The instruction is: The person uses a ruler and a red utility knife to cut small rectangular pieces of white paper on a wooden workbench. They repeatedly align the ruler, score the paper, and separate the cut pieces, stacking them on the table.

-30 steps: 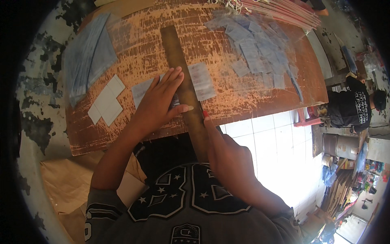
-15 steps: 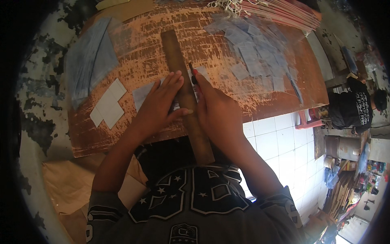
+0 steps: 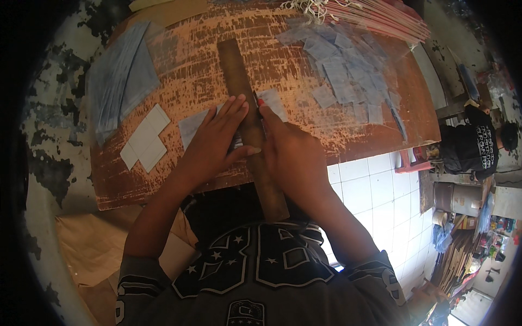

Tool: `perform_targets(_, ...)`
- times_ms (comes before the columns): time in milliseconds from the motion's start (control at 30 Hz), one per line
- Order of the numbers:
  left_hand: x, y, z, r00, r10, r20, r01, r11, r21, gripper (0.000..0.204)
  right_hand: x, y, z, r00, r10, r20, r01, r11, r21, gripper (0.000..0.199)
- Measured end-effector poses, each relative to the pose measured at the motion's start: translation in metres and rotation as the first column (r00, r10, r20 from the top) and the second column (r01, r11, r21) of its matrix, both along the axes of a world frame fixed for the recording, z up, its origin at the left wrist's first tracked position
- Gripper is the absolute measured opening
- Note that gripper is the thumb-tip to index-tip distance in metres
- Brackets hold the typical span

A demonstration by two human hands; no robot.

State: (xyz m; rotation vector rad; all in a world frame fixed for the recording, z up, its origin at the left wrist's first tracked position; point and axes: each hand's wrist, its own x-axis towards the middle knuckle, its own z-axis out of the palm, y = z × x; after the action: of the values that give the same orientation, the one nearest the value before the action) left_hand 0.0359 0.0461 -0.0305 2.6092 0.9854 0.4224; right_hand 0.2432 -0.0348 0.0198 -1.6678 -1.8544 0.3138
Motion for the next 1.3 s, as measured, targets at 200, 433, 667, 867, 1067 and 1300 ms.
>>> perform_targets(200, 0.0, 0.0, -0.003, 1.0, -0.002, 0.013, 0.002, 1.0, 0.004, 0.095, 0.001, 0.003, 0.001, 0.998, 0.025, 0.055, -0.024, 0.999, -0.021, 0.051)
perform_targets(433, -0.002, 0.002, -0.007, 1.0, -0.007, 0.014, 0.006, 0.999, 0.034, 0.096, -0.005, -0.016, 0.016, 0.999, -0.029, 0.018, 0.031, 0.983, -0.179, 0.047)
perform_targets(667, 0.0, 0.003, -0.009, 1.0, -0.01, 0.015, 0.01, 0.999, 0.044, 0.099, -0.002, -0.084, 0.029, 0.998, -0.039, 0.05, 0.056, 0.913, -0.404, 0.046)
perform_targets(867, -0.001, 0.006, -0.011, 1.0, -0.016, 0.004, 0.016, 1.0, 0.008, 0.1, 0.01, -0.105, 0.035, 1.0, 0.012, 0.0, -0.012, 0.963, -0.269, 0.056)
perform_targets(1067, -0.001, 0.006, -0.006, 1.0, -0.017, 0.005, 0.017, 1.0, -0.012, 0.099, 0.026, -0.054, 0.018, 0.994, -0.091, -0.059, 0.092, 0.996, 0.018, 0.051)
perform_targets(1300, -0.001, 0.005, -0.004, 1.0, -0.015, 0.01, 0.016, 0.999, -0.033, 0.095, 0.006, -0.001, -0.001, 0.997, -0.072, 0.007, 0.071, 0.997, 0.033, 0.044)
